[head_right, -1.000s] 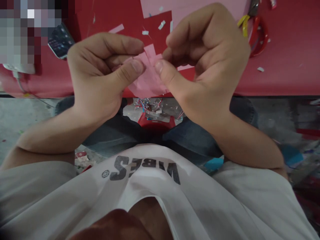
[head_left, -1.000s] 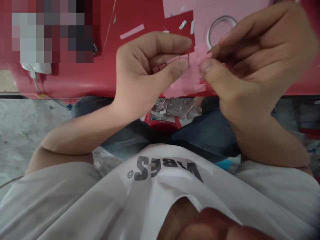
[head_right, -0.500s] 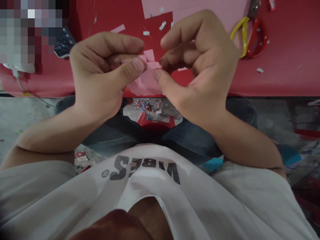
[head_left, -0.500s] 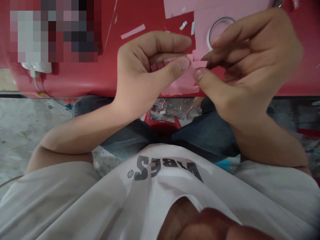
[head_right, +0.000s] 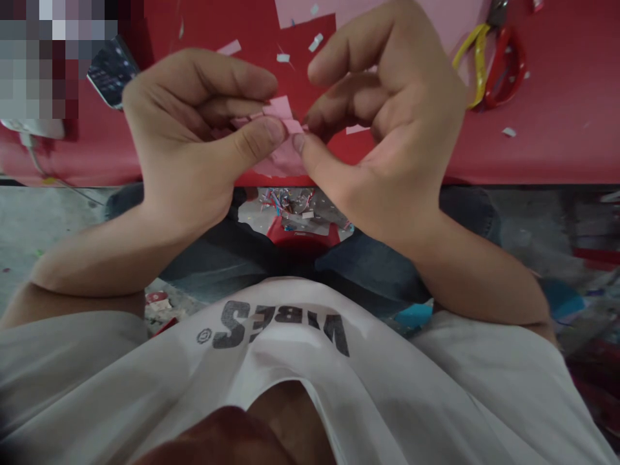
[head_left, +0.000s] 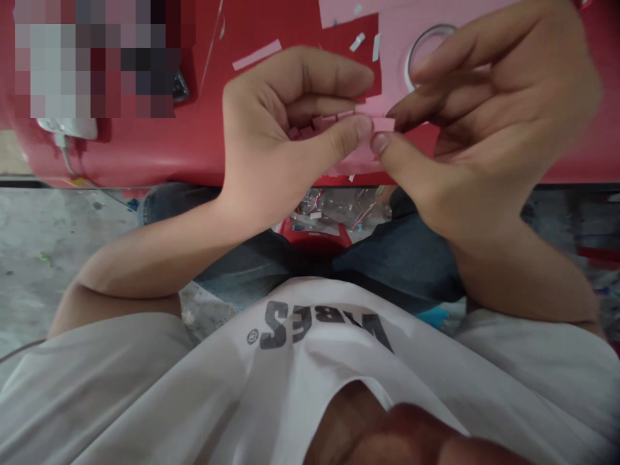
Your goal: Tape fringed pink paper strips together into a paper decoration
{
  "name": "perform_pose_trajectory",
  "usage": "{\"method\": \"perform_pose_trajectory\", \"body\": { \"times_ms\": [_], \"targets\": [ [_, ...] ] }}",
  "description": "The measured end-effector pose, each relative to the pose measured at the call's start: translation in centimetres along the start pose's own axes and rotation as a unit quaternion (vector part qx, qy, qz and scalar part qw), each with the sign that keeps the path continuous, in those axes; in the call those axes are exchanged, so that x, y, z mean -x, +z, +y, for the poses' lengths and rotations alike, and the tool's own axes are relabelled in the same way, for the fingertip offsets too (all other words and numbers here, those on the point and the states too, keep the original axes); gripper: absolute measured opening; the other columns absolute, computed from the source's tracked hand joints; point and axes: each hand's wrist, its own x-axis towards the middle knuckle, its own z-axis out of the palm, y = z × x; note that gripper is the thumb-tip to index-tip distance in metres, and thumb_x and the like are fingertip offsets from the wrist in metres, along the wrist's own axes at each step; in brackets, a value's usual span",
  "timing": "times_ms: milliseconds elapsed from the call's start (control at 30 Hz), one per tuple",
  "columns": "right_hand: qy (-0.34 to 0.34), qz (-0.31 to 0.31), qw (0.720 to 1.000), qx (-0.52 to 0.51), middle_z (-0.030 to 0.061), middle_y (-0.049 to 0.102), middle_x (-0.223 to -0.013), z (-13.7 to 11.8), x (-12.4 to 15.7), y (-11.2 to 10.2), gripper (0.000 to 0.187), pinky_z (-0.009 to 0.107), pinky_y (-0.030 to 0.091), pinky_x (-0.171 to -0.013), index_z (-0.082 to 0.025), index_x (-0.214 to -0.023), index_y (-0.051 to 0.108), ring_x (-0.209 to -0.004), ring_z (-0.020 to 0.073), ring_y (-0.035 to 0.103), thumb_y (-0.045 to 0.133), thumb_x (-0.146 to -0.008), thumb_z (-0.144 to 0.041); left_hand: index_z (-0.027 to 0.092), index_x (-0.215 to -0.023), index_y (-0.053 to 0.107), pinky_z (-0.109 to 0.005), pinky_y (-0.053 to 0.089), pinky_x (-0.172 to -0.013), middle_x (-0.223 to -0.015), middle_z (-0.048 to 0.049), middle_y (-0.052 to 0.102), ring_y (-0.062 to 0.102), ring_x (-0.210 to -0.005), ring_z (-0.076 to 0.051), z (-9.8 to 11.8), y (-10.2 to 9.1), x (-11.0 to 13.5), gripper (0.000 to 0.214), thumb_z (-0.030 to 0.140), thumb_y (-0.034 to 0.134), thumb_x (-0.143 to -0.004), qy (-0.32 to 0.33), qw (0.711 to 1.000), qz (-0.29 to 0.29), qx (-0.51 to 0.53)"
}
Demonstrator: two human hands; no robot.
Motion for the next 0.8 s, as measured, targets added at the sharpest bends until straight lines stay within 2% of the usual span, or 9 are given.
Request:
{"method": "perform_pose_trajectory", "body": {
  "times_ms": [100,167,200,300,400,500,567,700,800],
  "targets": [
    [-0.018,-0.012,1.0,0.001,-0.0046,0.07,-0.114,0.0,0.0,0.1,0.034,0.018,0.063,-0.071,-0.028,-0.115,0.066,-0.094,0.0102,0.074,0.079,-0.086,-0.016,0.024,-0.108,0.084,-0.02,0.06,-0.065,-0.102,-0.0018,0.081,0.076,-0.084,-0.014,-0.3,-0.8,-0.6,0.063,0.01,0.106,-0.052,-0.053,0.997,-0.057,-0.006],
    [-0.02,-0.014,1.0,-0.002,-0.0061,0.069,-0.115,0.0,-0.1,0.1,0.035,0.017,0.062,-0.072,-0.028,-0.115,0.065,-0.095,0.0093,0.075,0.079,-0.086,-0.016,0.023,-0.106,0.083,-0.022,0.059,-0.065,-0.099,-0.0023,0.079,0.074,-0.082,-0.015,-0.4,-1.1,-0.7,0.07,0.015,0.11,-0.042,-0.056,0.997,-0.058,0.001],
    [-0.022,-0.012,1.0,-0.004,-0.0069,0.069,-0.115,0.0,0.0,0.1,0.035,0.017,0.062,-0.072,-0.029,-0.115,0.065,-0.096,0.0094,0.075,0.079,-0.086,-0.016,0.022,-0.107,0.083,-0.022,0.059,-0.066,-0.098,-0.0022,0.079,0.075,-0.083,-0.015,-0.4,-1.1,-0.7,0.066,0.017,0.109,-0.047,-0.042,0.998,-0.045,0.002],
    [-0.016,-0.013,1.0,-0.007,-0.0081,0.067,-0.115,0.0,0.0,0.2,0.042,0.02,0.061,-0.072,-0.029,-0.112,0.062,-0.094,0.0101,0.075,0.084,-0.079,-0.013,0.023,-0.111,0.081,-0.022,0.059,-0.068,-0.105,-0.0025,0.079,0.076,-0.086,-0.014,-0.4,-0.8,-0.4,0.041,0.022,0.098,-0.074,-0.014,0.999,-0.024,-0.029],
    [-0.002,-0.011,1.0,-0.022,-0.0077,0.065,-0.113,-0.1,0.1,0.5,0.049,0.019,0.06,-0.071,-0.027,-0.107,0.06,-0.089,0.0093,0.075,0.09,-0.071,-0.01,0.024,-0.111,0.081,-0.021,0.059,-0.068,-0.107,-0.0028,0.08,0.075,-0.085,-0.013,-0.8,-0.4,-0.1,0.044,0.025,0.1,-0.072,0.011,0.999,-0.044,-0.029],
    [-0.005,-0.005,1.0,-0.024,-0.0083,0.064,-0.112,0.0,0.2,0.7,0.044,0.017,0.059,-0.072,-0.027,-0.107,0.061,-0.087,0.007,0.074,0.087,-0.075,-0.011,0.02,-0.107,0.081,-0.02,0.061,-0.07,-0.102,-0.0034,0.08,0.076,-0.083,-0.013,-1.1,0.1,0.1,0.033,0.023,0.096,-0.078,0.018,1.0,0.003,-0.002],
    [-0.011,-0.008,1.0,-0.024,-0.0089,0.064,-0.112,0.1,0.1,0.7,0.039,0.016,0.06,-0.073,-0.028,-0.109,0.062,-0.088,0.0056,0.073,0.083,-0.08,-0.013,0.019,-0.106,0.083,-0.02,0.062,-0.069,-0.099,-0.0031,0.08,0.076,-0.081,-0.013,-1.0,0.4,0.1,0.028,0.02,0.093,-0.08,-0.001,0.999,0.021,0.025],
    [0.021,-0.019,0.999,-0.019,-0.009,0.062,-0.121,0.1,-0.1,0.1,0.04,0.015,0.062,-0.071,-0.028,-0.112,0.062,-0.089,0.0052,0.073,0.08,-0.081,-0.011,0.022,-0.107,0.084,-0.025,0.065,-0.086,-0.105,-0.0012,0.081,0.078,-0.096,-0.016,-1.1,0.4,0.0,0.029,0.019,0.093,-0.08,-0.035,0.998,0.015,0.058],
    [0.051,-0.028,0.998,-0.01,-0.0067,0.059,-0.128,-0.1,-0.2,-0.3,0.04,0.01,0.059,-0.062,-0.027,-0.114,0.06,-0.091,0.0061,0.073,0.076,-0.082,-0.008,0.024,-0.108,0.084,-0.024,0.064,-0.077,-0.103,-0.0009,0.081,0.075,-0.086,-0.013,-1.4,-0.2,-0.2,0.034,0.027,0.097,-0.076,-0.034,0.998,-0.016,0.059]
  ]
}}
